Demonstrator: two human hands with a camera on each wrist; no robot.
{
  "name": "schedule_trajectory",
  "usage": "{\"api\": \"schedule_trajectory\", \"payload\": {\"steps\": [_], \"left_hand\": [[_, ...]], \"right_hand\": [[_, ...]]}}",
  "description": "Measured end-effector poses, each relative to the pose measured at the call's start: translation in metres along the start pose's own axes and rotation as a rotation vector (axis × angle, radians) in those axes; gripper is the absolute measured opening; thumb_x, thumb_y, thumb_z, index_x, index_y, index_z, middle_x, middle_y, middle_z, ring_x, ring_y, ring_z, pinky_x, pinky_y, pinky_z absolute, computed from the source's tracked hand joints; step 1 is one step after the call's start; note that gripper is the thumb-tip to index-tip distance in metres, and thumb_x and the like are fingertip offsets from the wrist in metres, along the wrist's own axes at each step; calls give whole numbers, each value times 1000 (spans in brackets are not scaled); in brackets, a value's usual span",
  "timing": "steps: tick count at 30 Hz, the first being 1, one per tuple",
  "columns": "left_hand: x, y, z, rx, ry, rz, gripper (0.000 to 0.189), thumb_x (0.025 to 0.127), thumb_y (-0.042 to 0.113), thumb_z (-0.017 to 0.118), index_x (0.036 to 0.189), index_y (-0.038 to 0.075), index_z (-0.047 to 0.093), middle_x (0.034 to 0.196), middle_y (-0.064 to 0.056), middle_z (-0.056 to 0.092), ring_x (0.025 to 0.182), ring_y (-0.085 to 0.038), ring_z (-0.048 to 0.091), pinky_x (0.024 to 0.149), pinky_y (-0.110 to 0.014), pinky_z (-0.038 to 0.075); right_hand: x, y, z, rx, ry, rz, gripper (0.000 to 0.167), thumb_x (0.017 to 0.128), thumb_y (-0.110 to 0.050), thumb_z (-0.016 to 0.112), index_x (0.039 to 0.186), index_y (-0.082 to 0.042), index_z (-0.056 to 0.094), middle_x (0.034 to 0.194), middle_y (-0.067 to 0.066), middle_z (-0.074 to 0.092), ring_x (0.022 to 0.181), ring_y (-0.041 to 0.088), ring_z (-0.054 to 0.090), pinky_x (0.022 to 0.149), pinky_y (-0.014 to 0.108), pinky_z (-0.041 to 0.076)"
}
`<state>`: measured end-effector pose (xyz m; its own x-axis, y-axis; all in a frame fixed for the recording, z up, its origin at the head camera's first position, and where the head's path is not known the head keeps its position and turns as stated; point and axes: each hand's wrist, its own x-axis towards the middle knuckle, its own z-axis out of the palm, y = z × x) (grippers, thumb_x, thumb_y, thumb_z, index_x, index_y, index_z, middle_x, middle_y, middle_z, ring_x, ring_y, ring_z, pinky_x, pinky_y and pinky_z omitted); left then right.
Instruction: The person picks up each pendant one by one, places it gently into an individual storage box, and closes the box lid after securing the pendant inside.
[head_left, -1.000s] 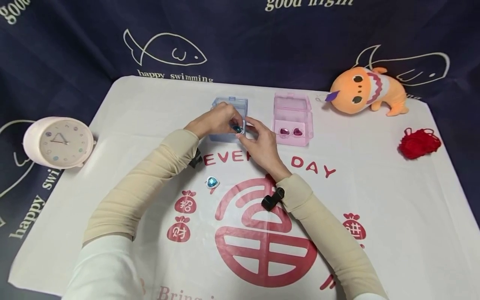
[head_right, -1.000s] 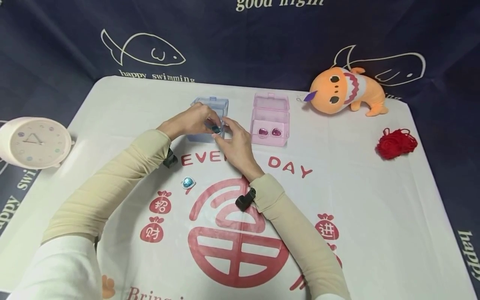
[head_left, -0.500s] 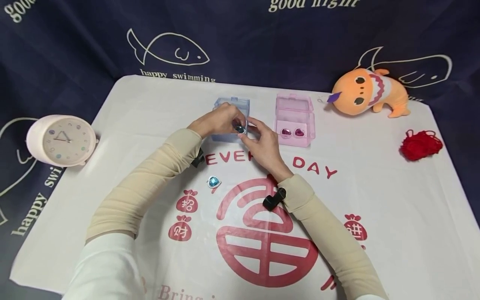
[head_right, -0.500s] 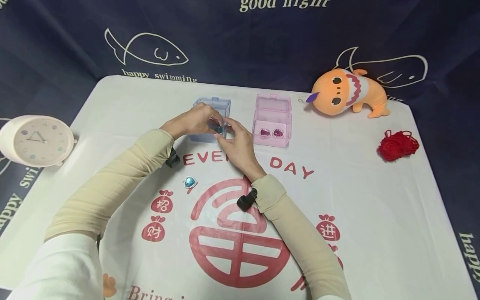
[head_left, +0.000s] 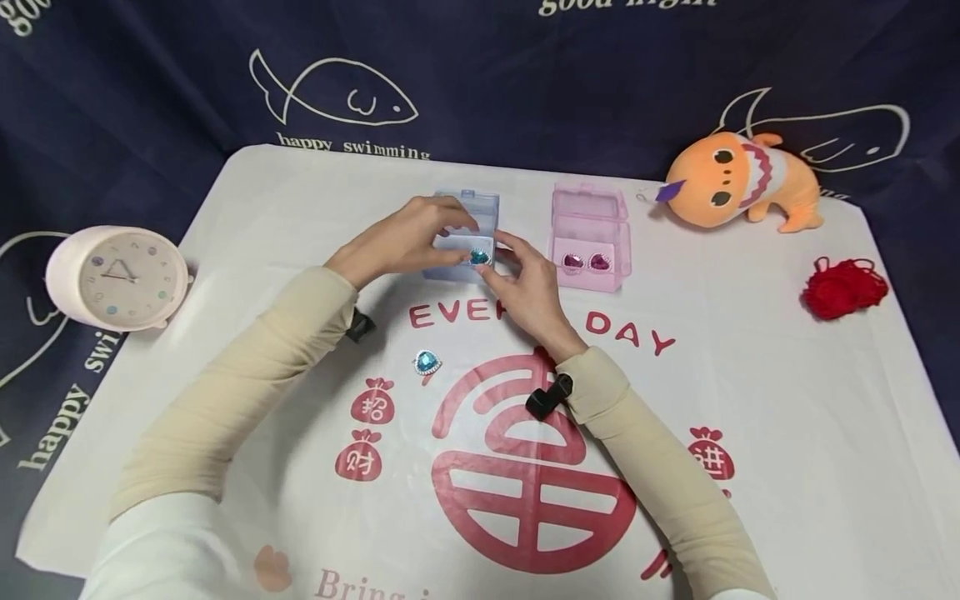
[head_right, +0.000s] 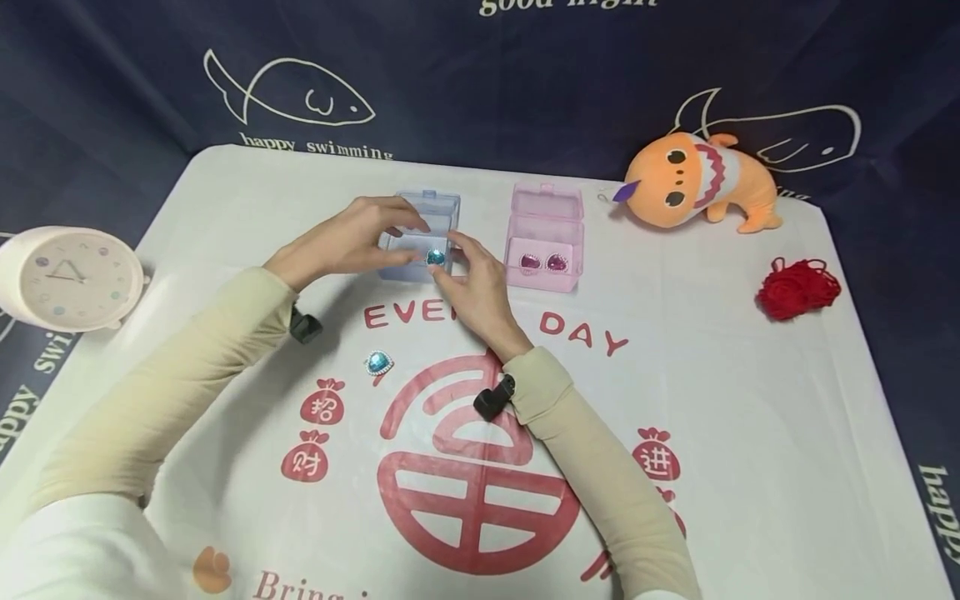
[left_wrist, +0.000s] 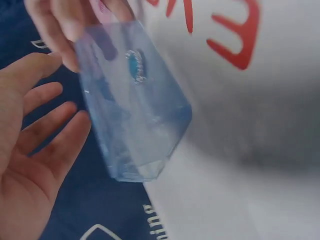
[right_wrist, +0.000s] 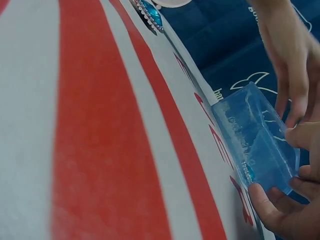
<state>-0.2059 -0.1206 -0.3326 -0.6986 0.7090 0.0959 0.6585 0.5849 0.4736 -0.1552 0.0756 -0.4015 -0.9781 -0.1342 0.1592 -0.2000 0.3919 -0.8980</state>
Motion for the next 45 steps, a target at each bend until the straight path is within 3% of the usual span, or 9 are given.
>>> {"api": "schedule_trajectory", "payload": {"steps": [6, 11, 15, 24, 27, 31, 39, 45], "left_hand": [[-50, 23, -4, 38, 76, 63, 37, 81, 22, 75, 114, 5, 68, 123, -14, 59, 115, -27, 55, 101, -43, 46], [-85, 37, 10, 37, -7, 49, 44, 79, 25, 79, 117, 6, 67, 128, -15, 57, 120, -29, 54, 101, -44, 48], [-100, 41, 26, 70, -73, 41, 38, 81, 22, 78, 114, 6, 69, 122, -14, 61, 115, -28, 58, 98, -42, 50], [-112, 41, 60, 44, -67, 96, 24, 81, 16, 77, 103, 7, 73, 107, -9, 67, 103, -21, 62, 92, -36, 53], [-114, 39, 67, 28, -39, 84, 19, 82, 12, 75, 100, 7, 74, 104, -7, 68, 100, -21, 62, 90, -35, 53], [-116, 37, 70, -12, 0, 51, 15, 81, 8, 74, 96, 8, 75, 99, -5, 68, 97, -19, 61, 88, -34, 53], [-113, 31, 72, -70, 24, 45, 12, 77, 10, 77, 89, 10, 75, 94, -3, 68, 93, -16, 62, 89, -34, 53], [-111, 27, 72, -85, 29, 43, 12, 75, 10, 78, 86, 11, 75, 91, -1, 68, 93, -14, 63, 101, -35, 48]], "right_hand": [[0, 0, 0, -4, 11, -1, 52, 87, -14, 72, 135, -7, 54, 130, 15, 62, 117, 25, 63, 87, 36, 56], [0, -1, 0, -10, 19, -6, 52, 86, -13, 71, 134, -5, 54, 131, 16, 61, 115, 27, 64, 86, 37, 57], [0, 0, -3, -27, 30, -5, 52, 86, -13, 71, 134, -5, 54, 131, 15, 61, 114, 26, 64, 85, 37, 57], [1, 1, -4, -45, 36, -1, 51, 87, -13, 71, 135, -5, 54, 132, 14, 60, 115, 26, 64, 85, 38, 56], [1, 1, -3, -37, 36, 4, 51, 87, -13, 71, 135, -5, 54, 132, 14, 60, 115, 26, 64, 84, 38, 56], [1, 1, -1, -24, 32, -6, 51, 87, -12, 70, 135, -4, 54, 133, 14, 59, 116, 26, 63, 85, 38, 56], [1, 0, 1, -35, 23, -6, 51, 88, -13, 70, 135, -5, 53, 134, 13, 59, 116, 26, 63, 87, 39, 56], [2, 0, 1, -24, 16, -26, 51, 88, -13, 70, 135, -3, 53, 133, 15, 59, 116, 27, 63, 89, 41, 55]]}}
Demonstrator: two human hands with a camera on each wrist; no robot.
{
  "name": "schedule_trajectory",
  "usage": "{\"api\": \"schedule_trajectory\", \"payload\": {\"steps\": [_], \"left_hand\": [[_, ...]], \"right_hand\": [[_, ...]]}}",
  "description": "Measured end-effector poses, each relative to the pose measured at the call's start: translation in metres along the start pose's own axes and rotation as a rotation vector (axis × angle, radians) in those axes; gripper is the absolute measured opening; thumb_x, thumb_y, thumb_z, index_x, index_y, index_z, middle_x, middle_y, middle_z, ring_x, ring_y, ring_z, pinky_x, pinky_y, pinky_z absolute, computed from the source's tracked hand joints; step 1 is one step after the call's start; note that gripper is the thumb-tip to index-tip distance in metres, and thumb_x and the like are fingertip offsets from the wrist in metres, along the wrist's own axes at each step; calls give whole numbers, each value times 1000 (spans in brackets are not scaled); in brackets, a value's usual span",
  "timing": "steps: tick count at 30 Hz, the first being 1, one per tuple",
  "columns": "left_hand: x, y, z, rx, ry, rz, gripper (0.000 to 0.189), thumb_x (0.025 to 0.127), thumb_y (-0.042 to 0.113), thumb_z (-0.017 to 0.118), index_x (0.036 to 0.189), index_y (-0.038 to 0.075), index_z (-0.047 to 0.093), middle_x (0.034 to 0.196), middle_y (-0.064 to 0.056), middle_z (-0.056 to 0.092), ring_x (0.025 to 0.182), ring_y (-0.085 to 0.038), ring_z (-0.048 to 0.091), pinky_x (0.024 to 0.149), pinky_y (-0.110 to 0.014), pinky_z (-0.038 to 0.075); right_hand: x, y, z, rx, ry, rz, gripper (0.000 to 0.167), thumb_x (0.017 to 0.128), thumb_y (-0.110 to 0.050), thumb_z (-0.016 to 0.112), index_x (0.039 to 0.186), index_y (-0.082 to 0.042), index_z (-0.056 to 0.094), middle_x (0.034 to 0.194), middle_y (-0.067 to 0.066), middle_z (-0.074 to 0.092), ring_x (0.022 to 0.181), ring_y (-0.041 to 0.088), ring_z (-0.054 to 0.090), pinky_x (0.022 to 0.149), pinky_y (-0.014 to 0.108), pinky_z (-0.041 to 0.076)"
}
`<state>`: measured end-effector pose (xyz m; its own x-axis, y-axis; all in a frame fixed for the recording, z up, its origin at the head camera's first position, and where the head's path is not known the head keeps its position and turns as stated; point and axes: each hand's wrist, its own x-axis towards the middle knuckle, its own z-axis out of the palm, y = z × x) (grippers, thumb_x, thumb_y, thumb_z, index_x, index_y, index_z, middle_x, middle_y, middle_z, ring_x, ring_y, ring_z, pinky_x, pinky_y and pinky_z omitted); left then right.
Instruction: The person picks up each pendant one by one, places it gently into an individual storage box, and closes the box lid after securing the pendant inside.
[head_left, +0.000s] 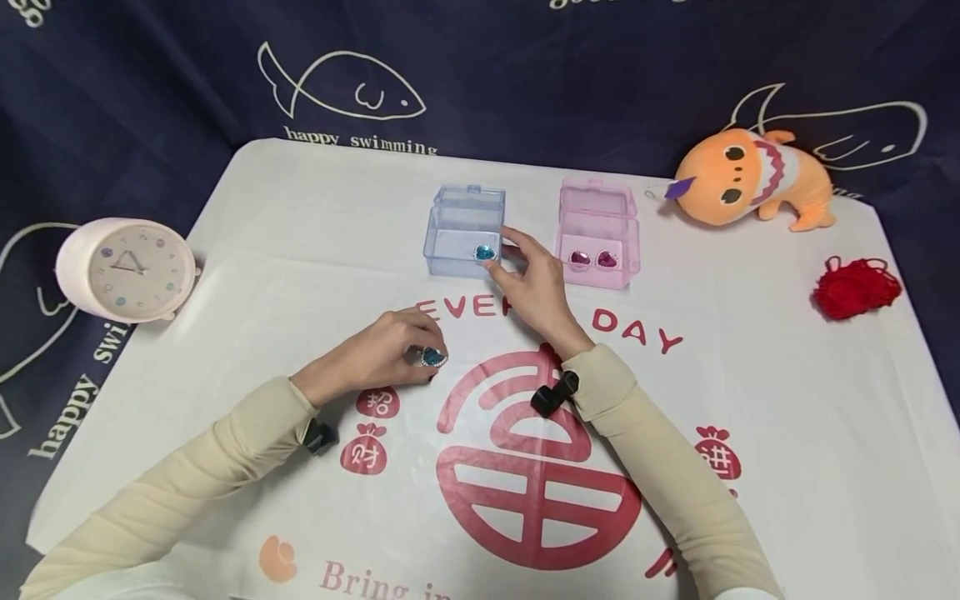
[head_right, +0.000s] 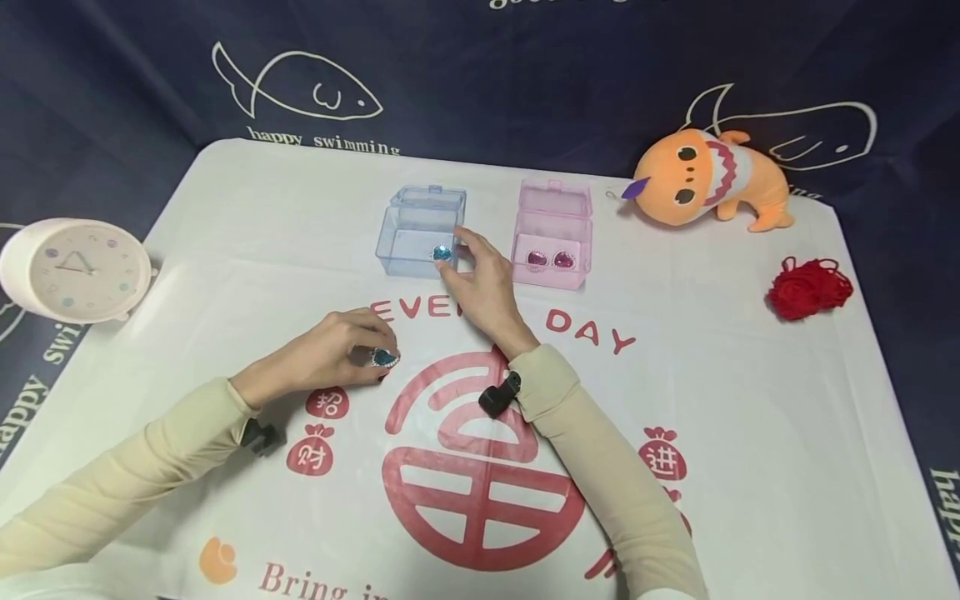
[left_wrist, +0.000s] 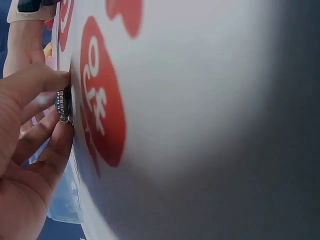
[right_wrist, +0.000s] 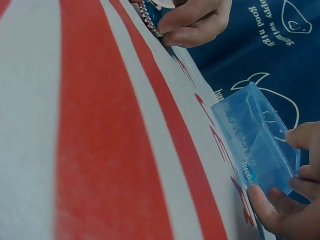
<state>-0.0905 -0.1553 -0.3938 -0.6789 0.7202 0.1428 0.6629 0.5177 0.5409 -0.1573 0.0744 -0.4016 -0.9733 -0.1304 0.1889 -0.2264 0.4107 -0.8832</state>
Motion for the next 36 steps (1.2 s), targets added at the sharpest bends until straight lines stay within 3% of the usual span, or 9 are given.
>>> {"api": "schedule_trajectory", "payload": {"steps": [7, 13, 19, 24, 30, 36], "left_hand": [[18, 1, -24, 49, 55, 40, 14, 75, 11, 78, 88, 8, 75, 96, -5, 69, 94, -18, 62, 85, -32, 53], [48, -3, -52, 60, 164, 45, 15, 75, 9, 75, 90, 6, 75, 96, -5, 70, 95, -19, 62, 87, -35, 53], [73, -8, -67, 90, 194, 18, 17, 76, 9, 74, 91, 4, 74, 96, -8, 70, 93, -20, 62, 86, -35, 52], [92, -17, -76, 131, 170, -18, 18, 76, 12, 75, 92, 3, 74, 96, -9, 71, 94, -22, 63, 87, -36, 52], [111, -35, -81, 146, 96, -90, 18, 76, 12, 76, 92, 4, 75, 97, -9, 72, 88, -23, 66, 81, -34, 54], [119, -49, -78, 158, -5, -155, 20, 77, 13, 79, 95, 4, 76, 100, -9, 74, 90, -24, 67, 85, -36, 53]], "right_hand": [[0, 0, -1, 8, 1, 4, 50, 87, -11, 70, 134, -3, 54, 133, 15, 60, 115, 27, 64, 88, 41, 55], [-2, 1, -1, 22, -1, 7, 50, 87, -12, 70, 134, -4, 54, 133, 15, 59, 115, 28, 64, 88, 40, 56], [-1, 1, -1, 19, -13, -3, 50, 88, -13, 70, 135, -5, 54, 135, 14, 58, 117, 27, 63, 91, 39, 54], [-1, 0, -1, 4, -27, -4, 51, 88, -14, 70, 135, -6, 54, 137, 13, 57, 119, 26, 61, 93, 39, 53], [-1, 0, -2, 5, -17, 6, 50, 88, -13, 70, 135, -4, 54, 137, 13, 57, 119, 25, 61, 92, 39, 54], [-1, 1, -1, -7, -15, -5, 51, 88, -14, 70, 135, -3, 53, 136, 13, 57, 118, 25, 62, 87, 38, 56]]}}
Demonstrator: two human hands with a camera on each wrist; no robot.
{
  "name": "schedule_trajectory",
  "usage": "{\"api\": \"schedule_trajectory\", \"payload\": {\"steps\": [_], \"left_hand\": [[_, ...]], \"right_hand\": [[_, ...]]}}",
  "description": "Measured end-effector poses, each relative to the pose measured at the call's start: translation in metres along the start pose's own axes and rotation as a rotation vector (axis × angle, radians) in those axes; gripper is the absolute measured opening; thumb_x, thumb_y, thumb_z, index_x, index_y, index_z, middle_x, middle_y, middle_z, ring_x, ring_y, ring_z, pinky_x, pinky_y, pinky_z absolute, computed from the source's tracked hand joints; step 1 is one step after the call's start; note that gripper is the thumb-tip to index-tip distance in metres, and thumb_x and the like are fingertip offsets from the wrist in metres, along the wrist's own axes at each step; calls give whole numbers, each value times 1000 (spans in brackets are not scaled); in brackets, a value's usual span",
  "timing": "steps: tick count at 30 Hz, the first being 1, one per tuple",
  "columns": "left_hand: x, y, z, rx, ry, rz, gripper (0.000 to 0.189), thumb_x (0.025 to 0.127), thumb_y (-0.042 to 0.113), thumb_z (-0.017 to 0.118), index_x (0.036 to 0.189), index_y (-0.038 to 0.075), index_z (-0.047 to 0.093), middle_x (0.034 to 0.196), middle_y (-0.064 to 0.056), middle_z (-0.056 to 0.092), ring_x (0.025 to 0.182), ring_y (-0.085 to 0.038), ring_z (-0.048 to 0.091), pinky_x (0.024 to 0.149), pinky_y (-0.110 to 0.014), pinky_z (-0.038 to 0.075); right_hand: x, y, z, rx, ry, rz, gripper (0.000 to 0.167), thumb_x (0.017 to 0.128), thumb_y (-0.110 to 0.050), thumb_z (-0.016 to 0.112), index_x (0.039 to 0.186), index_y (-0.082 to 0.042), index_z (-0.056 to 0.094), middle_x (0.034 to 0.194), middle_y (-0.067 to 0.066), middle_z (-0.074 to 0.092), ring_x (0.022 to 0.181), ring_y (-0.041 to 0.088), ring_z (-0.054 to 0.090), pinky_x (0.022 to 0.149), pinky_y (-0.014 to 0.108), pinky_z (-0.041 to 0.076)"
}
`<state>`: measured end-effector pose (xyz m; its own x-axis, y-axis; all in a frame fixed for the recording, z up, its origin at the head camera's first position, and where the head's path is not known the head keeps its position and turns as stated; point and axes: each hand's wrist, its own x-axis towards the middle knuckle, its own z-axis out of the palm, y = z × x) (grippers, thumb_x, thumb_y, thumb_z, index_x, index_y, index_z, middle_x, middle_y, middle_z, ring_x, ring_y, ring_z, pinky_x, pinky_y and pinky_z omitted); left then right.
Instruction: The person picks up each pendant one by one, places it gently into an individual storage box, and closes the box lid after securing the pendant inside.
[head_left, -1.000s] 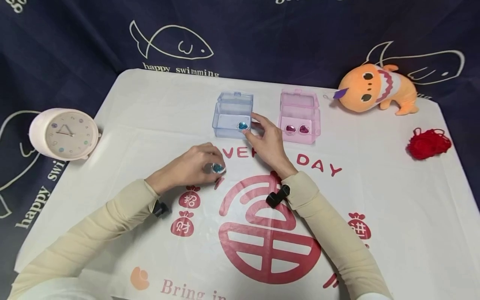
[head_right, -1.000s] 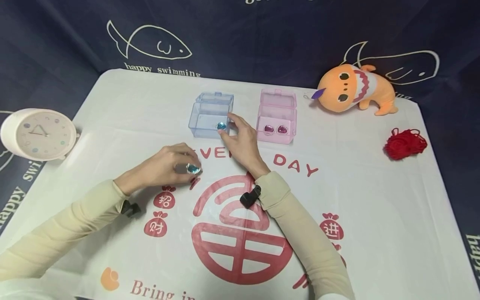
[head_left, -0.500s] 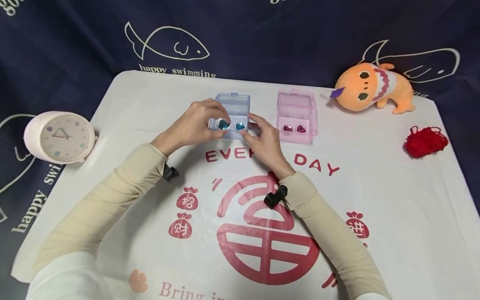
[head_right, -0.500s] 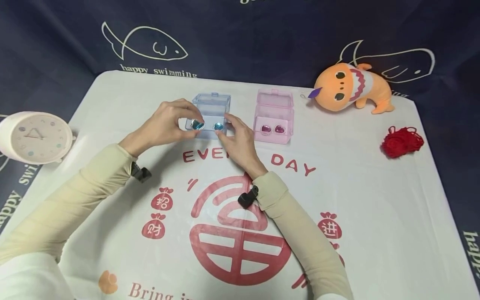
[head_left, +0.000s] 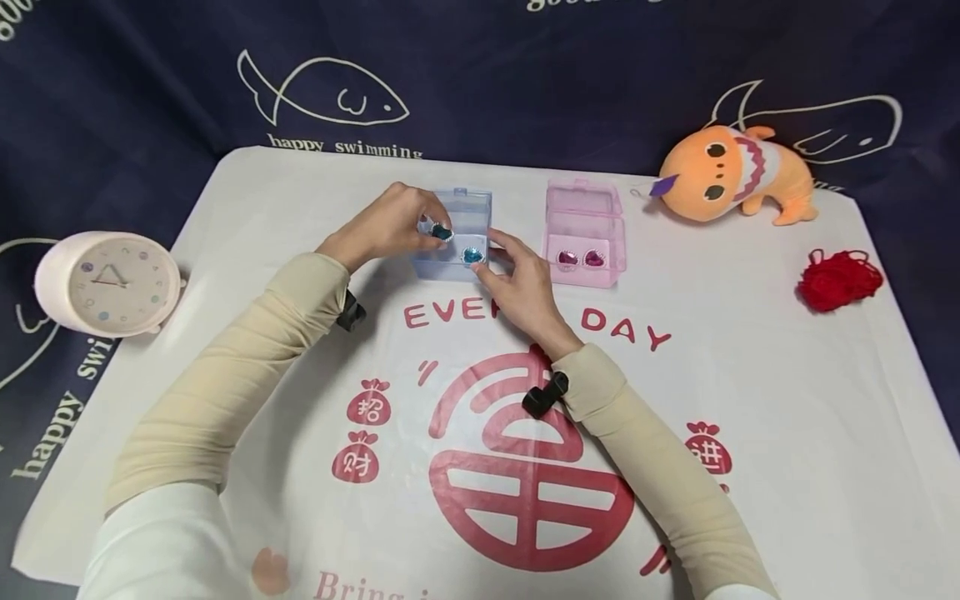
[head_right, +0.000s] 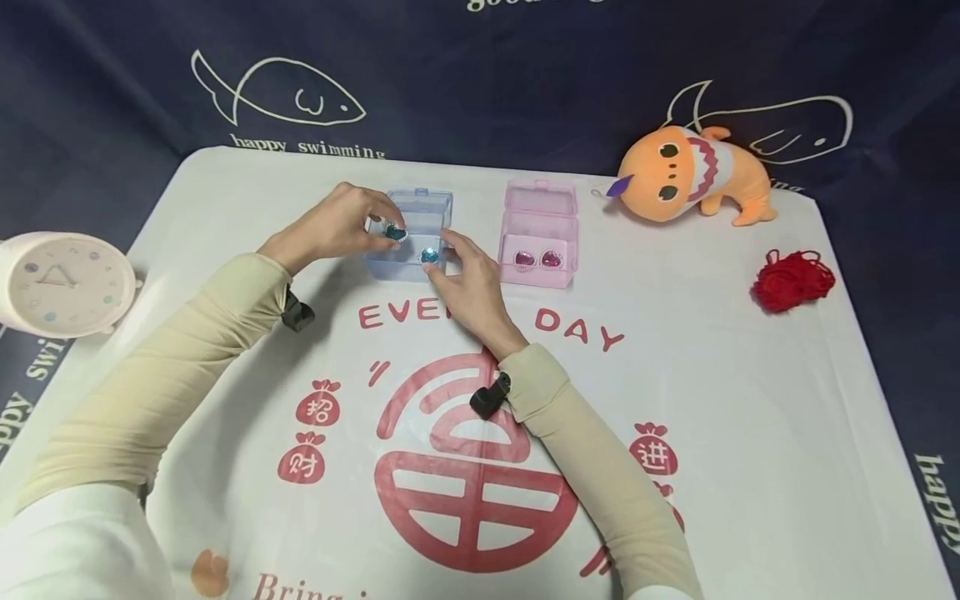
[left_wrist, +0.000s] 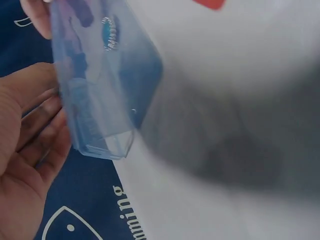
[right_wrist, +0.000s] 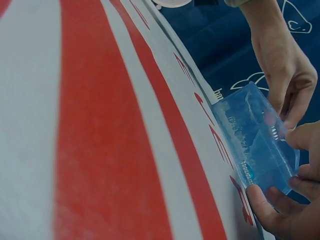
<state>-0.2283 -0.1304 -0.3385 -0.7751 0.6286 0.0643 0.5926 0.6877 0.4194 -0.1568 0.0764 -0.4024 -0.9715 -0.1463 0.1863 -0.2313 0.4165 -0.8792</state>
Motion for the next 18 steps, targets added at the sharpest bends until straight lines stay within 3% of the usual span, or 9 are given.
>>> {"api": "schedule_trajectory", "payload": {"steps": [10, 18], "left_hand": [[6, -2, 8, 97, -124, 135, 18, 80, 9, 76, 97, 2, 75, 102, -13, 73, 98, -27, 69, 91, -38, 54], [11, 0, 13, 158, -208, 155, 12, 77, 4, 77, 89, 3, 76, 92, -11, 75, 84, -23, 69, 86, -38, 54]], "right_hand": [[0, -2, 1, 12, -2, 12, 50, 88, -13, 70, 135, -4, 53, 136, 12, 57, 118, 24, 62, 84, 37, 56], [-1, -2, 0, 7, -1, 26, 51, 88, -14, 70, 135, -4, 53, 137, 12, 57, 118, 23, 62, 84, 36, 56]]}}
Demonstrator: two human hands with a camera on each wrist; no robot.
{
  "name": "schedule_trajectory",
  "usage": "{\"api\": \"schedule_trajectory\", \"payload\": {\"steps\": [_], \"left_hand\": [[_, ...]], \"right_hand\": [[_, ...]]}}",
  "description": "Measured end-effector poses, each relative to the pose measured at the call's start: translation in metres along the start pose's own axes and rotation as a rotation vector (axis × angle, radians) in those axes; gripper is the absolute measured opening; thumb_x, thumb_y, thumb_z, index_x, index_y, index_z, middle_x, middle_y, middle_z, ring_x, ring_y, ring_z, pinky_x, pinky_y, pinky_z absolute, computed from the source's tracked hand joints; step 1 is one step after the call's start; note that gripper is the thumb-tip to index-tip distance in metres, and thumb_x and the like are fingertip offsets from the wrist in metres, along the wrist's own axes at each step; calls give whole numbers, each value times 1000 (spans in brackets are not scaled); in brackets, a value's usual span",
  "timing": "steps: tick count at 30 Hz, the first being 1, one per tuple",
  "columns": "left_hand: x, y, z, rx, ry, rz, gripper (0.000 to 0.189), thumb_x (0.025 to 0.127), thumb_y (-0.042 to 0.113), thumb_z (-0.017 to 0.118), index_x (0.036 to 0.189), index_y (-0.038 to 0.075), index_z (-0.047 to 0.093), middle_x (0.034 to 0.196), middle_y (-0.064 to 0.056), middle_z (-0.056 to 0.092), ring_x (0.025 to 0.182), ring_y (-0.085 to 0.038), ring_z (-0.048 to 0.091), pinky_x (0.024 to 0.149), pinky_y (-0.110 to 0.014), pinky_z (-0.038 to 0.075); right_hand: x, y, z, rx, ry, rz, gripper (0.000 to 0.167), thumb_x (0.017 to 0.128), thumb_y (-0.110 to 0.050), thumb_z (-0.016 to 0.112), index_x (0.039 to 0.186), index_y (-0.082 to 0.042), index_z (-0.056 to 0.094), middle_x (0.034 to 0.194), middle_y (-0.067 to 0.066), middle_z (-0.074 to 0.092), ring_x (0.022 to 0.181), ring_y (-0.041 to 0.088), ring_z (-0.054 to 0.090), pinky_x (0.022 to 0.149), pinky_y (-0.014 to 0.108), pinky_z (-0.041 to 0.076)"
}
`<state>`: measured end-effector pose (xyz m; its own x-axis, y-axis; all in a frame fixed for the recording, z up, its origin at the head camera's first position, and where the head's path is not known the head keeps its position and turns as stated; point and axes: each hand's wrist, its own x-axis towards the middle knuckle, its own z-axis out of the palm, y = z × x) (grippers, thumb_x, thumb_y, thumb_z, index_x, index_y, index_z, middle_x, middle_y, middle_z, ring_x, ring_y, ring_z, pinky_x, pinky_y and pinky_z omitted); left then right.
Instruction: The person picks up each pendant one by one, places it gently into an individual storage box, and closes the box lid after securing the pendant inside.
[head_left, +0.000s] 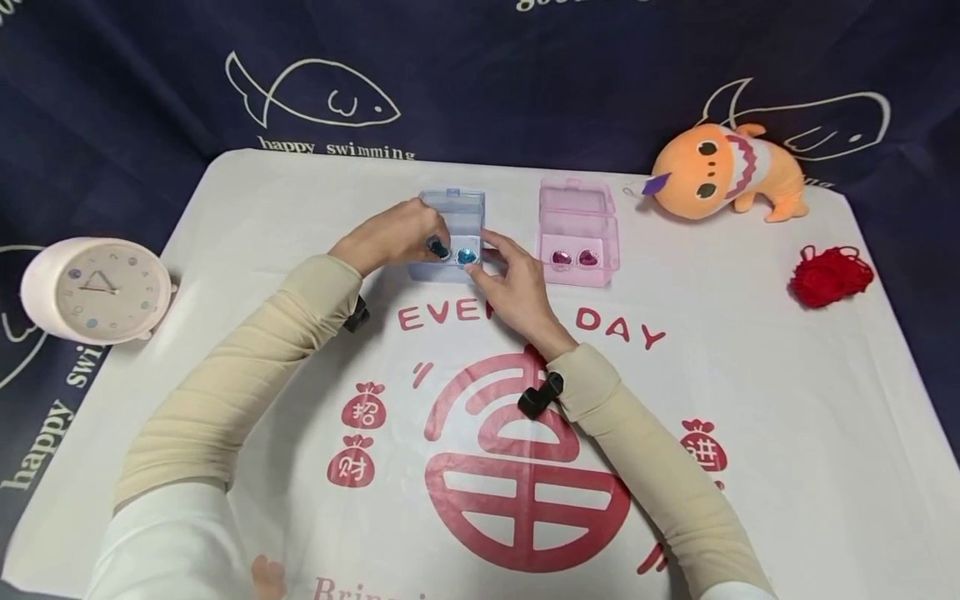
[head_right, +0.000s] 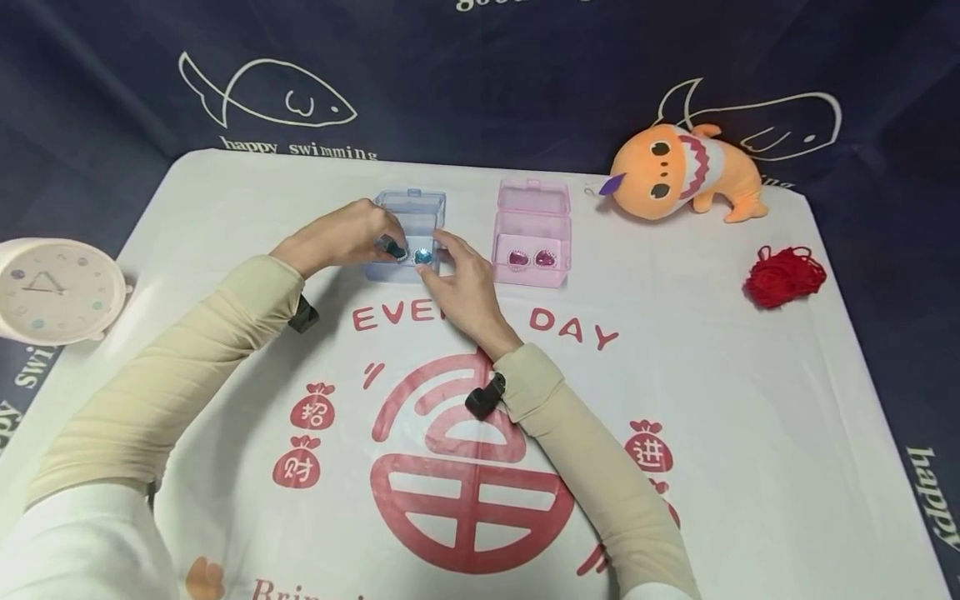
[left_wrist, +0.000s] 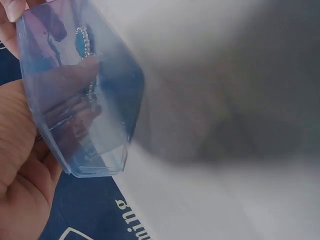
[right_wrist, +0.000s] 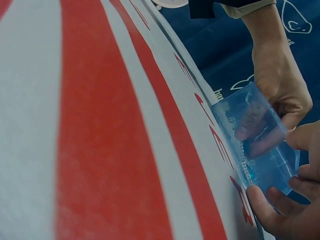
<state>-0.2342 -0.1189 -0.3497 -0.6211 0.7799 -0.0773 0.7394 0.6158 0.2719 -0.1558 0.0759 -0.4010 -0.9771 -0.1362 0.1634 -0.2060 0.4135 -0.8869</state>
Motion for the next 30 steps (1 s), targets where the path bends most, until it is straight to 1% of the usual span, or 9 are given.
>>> {"api": "schedule_trajectory", "payload": {"steps": [7, 14, 18, 21, 23, 25, 26, 28, 30], "left_hand": [[1, 0, 2, 22, -26, -20, 13, 75, 0, 78, 86, 5, 75, 90, -9, 75, 82, -23, 69, 83, -39, 54], [2, 2, 4, 8, -45, -41, 13, 74, -1, 77, 85, 5, 74, 90, -8, 74, 83, -23, 67, 84, -37, 54], [2, 3, 3, -53, -15, -70, 17, 74, 0, 77, 90, 3, 74, 96, -12, 73, 92, -26, 67, 90, -38, 52], [1, 5, -3, -165, 80, -110, 23, 75, 2, 76, 98, 0, 73, 101, -14, 72, 93, -27, 69, 88, -37, 55], [0, 6, -10, -242, 191, -149, 26, 78, 7, 75, 103, 0, 72, 102, -14, 72, 90, -25, 70, 83, -34, 56], [1, 6, -18, -323, 328, -198, 26, 82, 11, 73, 106, 1, 71, 104, -14, 71, 88, -24, 69, 79, -30, 56], [1, 5, -21, -363, 402, -242, 27, 84, 14, 72, 108, 2, 71, 107, -13, 71, 89, -23, 69, 78, -28, 56], [4, 2, -27, -489, 536, -369, 30, 88, 18, 69, 113, 3, 69, 113, -12, 69, 94, -22, 67, 81, -24, 53], [7, -4, -30, -667, 619, -516, 34, 91, 22, 65, 120, 4, 66, 121, -11, 65, 101, -19, 63, 87, -24, 51]], "right_hand": [[0, 0, 2, 20, -21, 7, 52, 89, -15, 69, 136, -4, 52, 139, 11, 55, 120, 23, 61, 88, 35, 56], [-1, 2, 3, 13, -22, 19, 52, 89, -15, 69, 137, -5, 52, 139, 11, 55, 119, 23, 61, 87, 36, 56], [-2, 3, 2, 9, -25, 13, 53, 89, -15, 70, 137, -4, 52, 139, 12, 54, 119, 24, 61, 88, 37, 55], [-1, 3, 2, 14, -28, 10, 53, 89, -15, 70, 137, -5, 51, 140, 11, 54, 120, 24, 61, 90, 37, 55], [-1, 2, 2, 18, -27, 9, 53, 89, -14, 70, 137, -5, 51, 140, 11, 54, 120, 24, 61, 91, 37, 55], [-1, 2, 1, 19, -26, 11, 53, 88, -15, 70, 137, -5, 51, 140, 11, 54, 120, 24, 61, 91, 36, 55], [-1, 2, 1, 19, -25, 14, 53, 88, -15, 70, 137, -5, 51, 140, 11, 54, 120, 24, 61, 92, 36, 54], [-1, 1, 0, 16, -20, 14, 53, 88, -14, 70, 137, -5, 51, 140, 12, 54, 120, 25, 61, 91, 36, 55], [-1, 0, -1, 17, -17, 19, 54, 88, -14, 70, 137, -5, 51, 140, 12, 54, 120, 25, 61, 91, 36, 55]]}}
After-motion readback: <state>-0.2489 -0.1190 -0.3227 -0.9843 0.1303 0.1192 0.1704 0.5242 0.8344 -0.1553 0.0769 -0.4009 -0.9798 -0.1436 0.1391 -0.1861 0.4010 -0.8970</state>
